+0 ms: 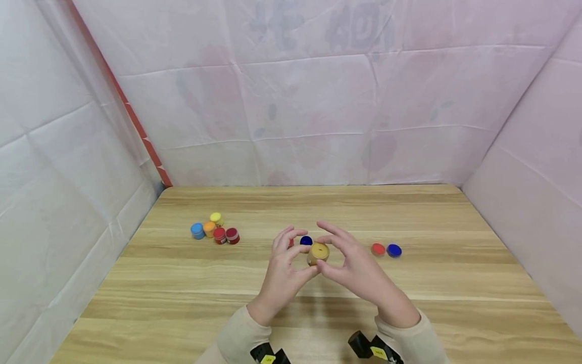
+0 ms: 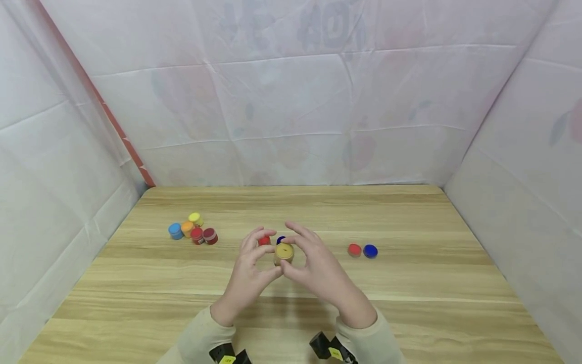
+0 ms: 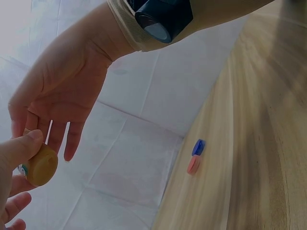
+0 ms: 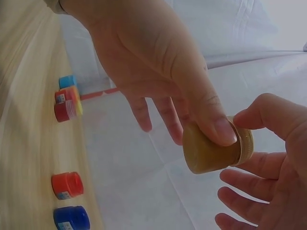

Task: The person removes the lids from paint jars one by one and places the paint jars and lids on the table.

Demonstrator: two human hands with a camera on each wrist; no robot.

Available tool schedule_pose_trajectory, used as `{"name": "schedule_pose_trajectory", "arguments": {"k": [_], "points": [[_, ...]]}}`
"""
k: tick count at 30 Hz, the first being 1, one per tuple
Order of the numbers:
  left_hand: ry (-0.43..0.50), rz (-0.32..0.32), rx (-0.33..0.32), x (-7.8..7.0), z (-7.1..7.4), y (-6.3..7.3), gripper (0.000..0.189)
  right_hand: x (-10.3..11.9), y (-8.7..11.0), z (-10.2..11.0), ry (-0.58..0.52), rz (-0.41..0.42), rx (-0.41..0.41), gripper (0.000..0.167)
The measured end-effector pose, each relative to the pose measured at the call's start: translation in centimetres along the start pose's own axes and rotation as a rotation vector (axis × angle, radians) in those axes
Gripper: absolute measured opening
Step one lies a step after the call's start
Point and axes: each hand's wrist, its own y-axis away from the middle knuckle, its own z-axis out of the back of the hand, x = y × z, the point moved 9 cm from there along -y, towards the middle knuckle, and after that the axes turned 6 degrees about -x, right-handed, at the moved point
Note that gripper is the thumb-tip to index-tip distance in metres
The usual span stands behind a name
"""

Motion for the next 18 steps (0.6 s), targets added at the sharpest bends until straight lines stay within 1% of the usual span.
{"name": "schedule_pose_trajectory", "arguments": {"k": [6, 10, 14, 18], "points": [[-0.014, -0.021, 0.052, -0.2, -0.3, 0.0, 0.029, -0.2, 0.1, 0.1, -0.018, -0.002, 0.024, 0.033], [-0.033, -0.045, 0.067, -0.4, -0.4, 0.0, 0.032, -0.5, 0.1, 0.3, -0.027, -0.018, 0.029, 0.032], [-0.049, -0.049, 0.074, -0.4, -0.6, 0.1, 0.034, -1.4, 0.1, 1.1, -0.05, -0.078, 0.013, 0.031], [-0.044, -0.032, 0.074, 0.0, -0.7, 0.1, 0.035, -2.9, 0.1, 3.2, -0.031, -0.152, -0.052, 0.032]]}}
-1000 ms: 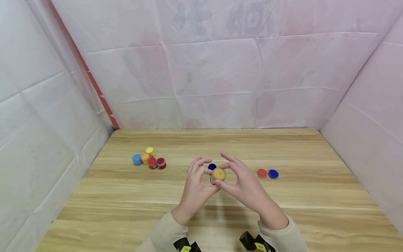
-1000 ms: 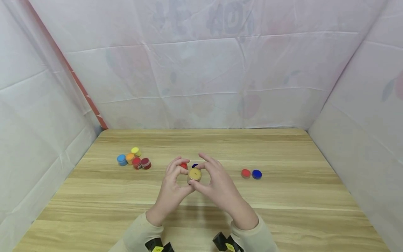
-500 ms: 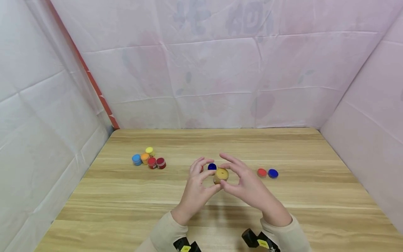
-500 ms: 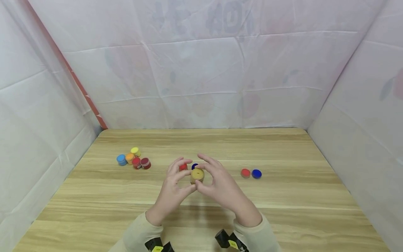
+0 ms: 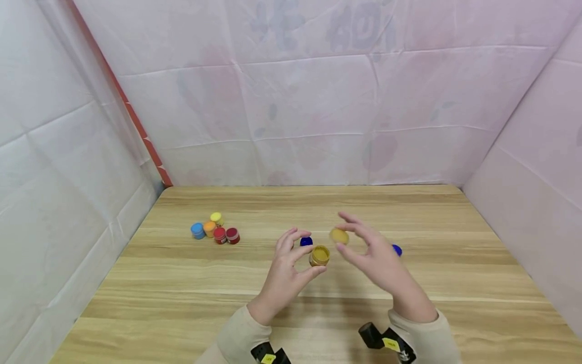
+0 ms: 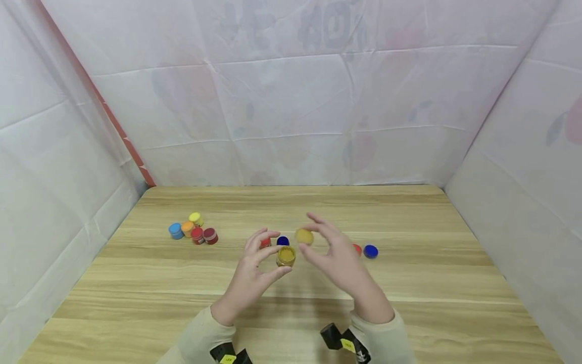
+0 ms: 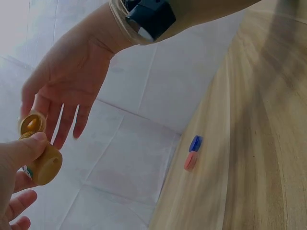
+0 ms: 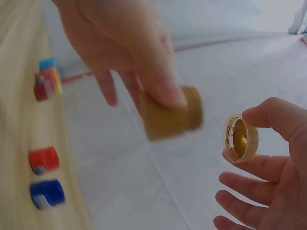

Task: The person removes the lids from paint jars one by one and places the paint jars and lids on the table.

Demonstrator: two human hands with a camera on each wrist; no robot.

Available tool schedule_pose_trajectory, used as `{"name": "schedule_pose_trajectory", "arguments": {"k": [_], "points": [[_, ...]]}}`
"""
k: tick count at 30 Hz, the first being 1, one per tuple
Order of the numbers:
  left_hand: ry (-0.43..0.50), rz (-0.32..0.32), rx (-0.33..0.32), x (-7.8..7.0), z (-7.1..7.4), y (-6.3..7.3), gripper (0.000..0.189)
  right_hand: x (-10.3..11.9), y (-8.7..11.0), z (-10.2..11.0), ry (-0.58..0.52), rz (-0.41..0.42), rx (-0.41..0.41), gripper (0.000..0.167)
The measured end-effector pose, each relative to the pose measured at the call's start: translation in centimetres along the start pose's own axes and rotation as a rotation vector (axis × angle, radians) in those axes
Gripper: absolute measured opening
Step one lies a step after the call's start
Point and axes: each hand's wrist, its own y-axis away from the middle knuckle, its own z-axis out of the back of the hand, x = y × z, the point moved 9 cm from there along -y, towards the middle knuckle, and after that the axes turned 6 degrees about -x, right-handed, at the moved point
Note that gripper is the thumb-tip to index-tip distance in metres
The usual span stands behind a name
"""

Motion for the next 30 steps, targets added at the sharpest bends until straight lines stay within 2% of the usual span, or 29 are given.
{"name": "schedule_pose_trajectory", "arguments": {"k": [5, 10, 14, 21, 26, 30], "points": [[0.01, 0.037, 0.019, 0.4, -0.6, 0.0, 0.034, -2.5, -0.1, 4.0, 0.082, -0.084, -0.11, 0.036], [-0.042, 0.134, 0.065, 1.9, -1.2, 0.1, 0.034, -5.7, 0.1, 7.2, 0.204, -0.187, -0.154, 0.045], [-0.144, 0.19, 0.111, 3.4, -2.1, -0.4, 0.033, -9.0, 0.5, 8.5, 0.307, -0.288, -0.112, 0.048], [-0.381, 0.17, 0.221, 5.2, -5.0, -2.3, 0.031, -15.3, 1.9, 8.9, 0.439, -0.432, 0.02, 0.05], [-0.511, 0.131, 0.307, 6.0, -7.4, -3.5, 0.029, -18.4, 2.6, 8.0, 0.513, -0.449, 0.102, 0.053], [-0.55, 0.141, 0.358, 6.5, -8.5, -4.1, 0.031, -19.4, 3.1, 7.4, 0.512, -0.477, 0.135, 0.051]]}}
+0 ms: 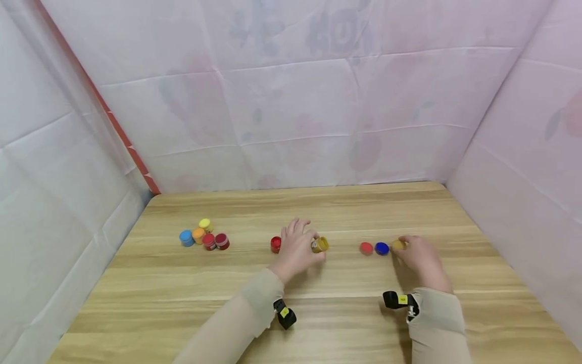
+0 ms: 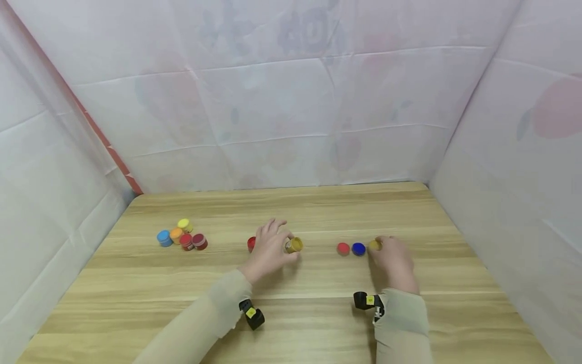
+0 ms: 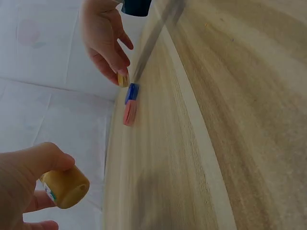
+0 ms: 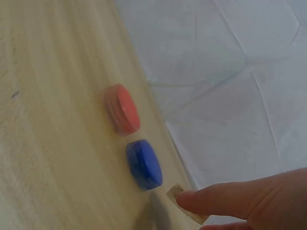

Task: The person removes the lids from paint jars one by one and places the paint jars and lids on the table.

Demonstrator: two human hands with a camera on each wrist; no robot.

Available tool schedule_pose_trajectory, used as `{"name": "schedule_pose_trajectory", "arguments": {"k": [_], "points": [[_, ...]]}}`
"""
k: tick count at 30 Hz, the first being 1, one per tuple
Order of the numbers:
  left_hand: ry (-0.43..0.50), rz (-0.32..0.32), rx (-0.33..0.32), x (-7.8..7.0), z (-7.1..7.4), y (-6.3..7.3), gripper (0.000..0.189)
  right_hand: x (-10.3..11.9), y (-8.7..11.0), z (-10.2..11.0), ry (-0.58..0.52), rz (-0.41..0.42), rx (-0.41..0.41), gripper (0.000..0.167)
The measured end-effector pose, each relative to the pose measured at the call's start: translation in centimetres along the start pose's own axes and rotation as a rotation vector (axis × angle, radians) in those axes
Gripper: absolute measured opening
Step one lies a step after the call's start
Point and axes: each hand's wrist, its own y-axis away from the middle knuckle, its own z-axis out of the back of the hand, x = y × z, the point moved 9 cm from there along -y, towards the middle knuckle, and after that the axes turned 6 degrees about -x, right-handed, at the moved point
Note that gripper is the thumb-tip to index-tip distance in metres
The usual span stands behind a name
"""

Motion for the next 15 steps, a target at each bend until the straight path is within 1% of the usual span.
{"name": "schedule_pose_trajectory", "arguments": {"k": [5, 9, 15], "points": [[-0.055, 0.007, 0.047, 0.3, -0.8, -0.6, 0.037, -0.5, 0.0, -0.7, 0.002, -0.056, 0.026, 0.05], [-0.073, 0.023, 0.081, 0.5, -1.3, -0.8, 0.039, -0.6, -0.1, -0.9, 0.011, -0.068, 0.026, 0.051], [-0.061, 0.048, 0.086, 1.0, -1.8, -0.9, 0.038, -0.8, -0.2, -1.4, 0.029, -0.078, 0.028, 0.05]]}}
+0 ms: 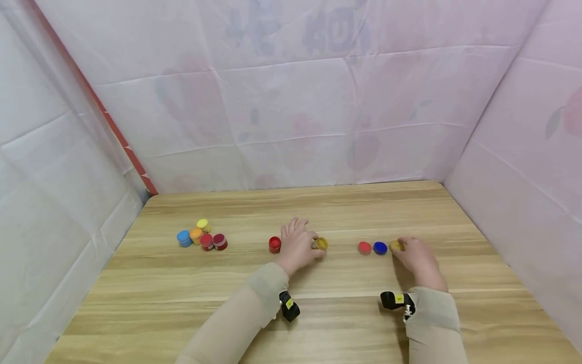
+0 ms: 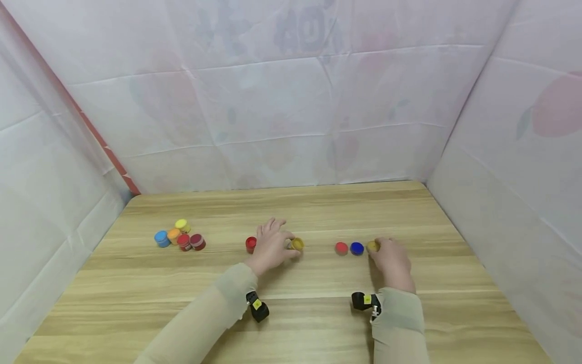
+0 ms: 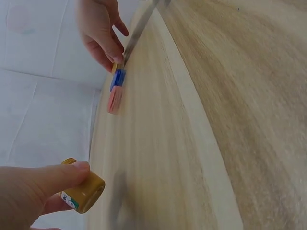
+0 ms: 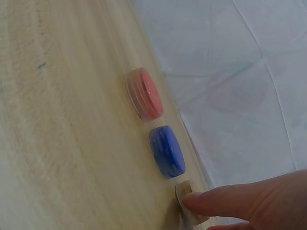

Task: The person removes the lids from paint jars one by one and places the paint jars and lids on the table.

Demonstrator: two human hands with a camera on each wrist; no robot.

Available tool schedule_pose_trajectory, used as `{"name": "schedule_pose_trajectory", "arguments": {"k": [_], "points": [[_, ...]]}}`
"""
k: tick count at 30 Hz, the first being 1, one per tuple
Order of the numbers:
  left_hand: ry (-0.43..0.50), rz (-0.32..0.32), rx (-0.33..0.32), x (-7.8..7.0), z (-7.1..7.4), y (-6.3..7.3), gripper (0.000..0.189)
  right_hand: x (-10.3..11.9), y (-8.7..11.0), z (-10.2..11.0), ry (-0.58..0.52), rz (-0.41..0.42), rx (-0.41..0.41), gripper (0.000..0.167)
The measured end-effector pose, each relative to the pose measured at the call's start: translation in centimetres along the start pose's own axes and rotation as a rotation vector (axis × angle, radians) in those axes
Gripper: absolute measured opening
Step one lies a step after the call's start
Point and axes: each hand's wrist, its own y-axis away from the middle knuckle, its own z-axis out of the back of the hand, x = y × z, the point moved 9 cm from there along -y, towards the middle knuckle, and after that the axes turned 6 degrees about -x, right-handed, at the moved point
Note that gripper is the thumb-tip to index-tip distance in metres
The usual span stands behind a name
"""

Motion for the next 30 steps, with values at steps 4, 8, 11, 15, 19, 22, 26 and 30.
{"name": "schedule_pose_trajectory", "arguments": {"k": [4, 8, 11, 15, 19, 22, 26, 30], "points": [[-0.014, 0.015, -0.007, 0.5, -0.3, 0.0, 0.039, -0.3, 0.0, -0.3, 0.006, -0.011, 0.01, 0.051], [-0.023, 0.027, -0.01, 0.9, -0.5, -0.1, 0.04, -0.3, -0.1, -0.4, 0.012, -0.019, 0.018, 0.051], [-0.03, 0.043, -0.003, 1.3, -0.6, -0.1, 0.041, -0.2, -0.2, -0.4, 0.015, -0.02, 0.025, 0.051], [-0.059, 0.059, 0.014, 1.5, -0.7, -0.2, 0.039, 0.0, -0.4, -0.4, 0.02, -0.013, 0.03, 0.051], [-0.093, 0.068, 0.038, 1.6, -0.9, -0.4, 0.037, 0.1, -0.5, -0.4, 0.024, -0.006, 0.033, 0.051], [-0.103, 0.073, 0.045, 1.6, -1.0, -0.5, 0.038, 0.3, -0.6, -0.4, 0.026, 0.004, 0.028, 0.05], [-0.1, 0.079, 0.049, 1.4, -0.9, -0.6, 0.04, 0.5, -0.7, -0.5, 0.031, 0.028, 0.035, 0.052], [-0.074, 0.07, 0.035, 1.6, -0.2, -0.3, 0.047, 0.7, -0.6, -0.7, 0.009, 0.044, 0.056, 0.059]]}}
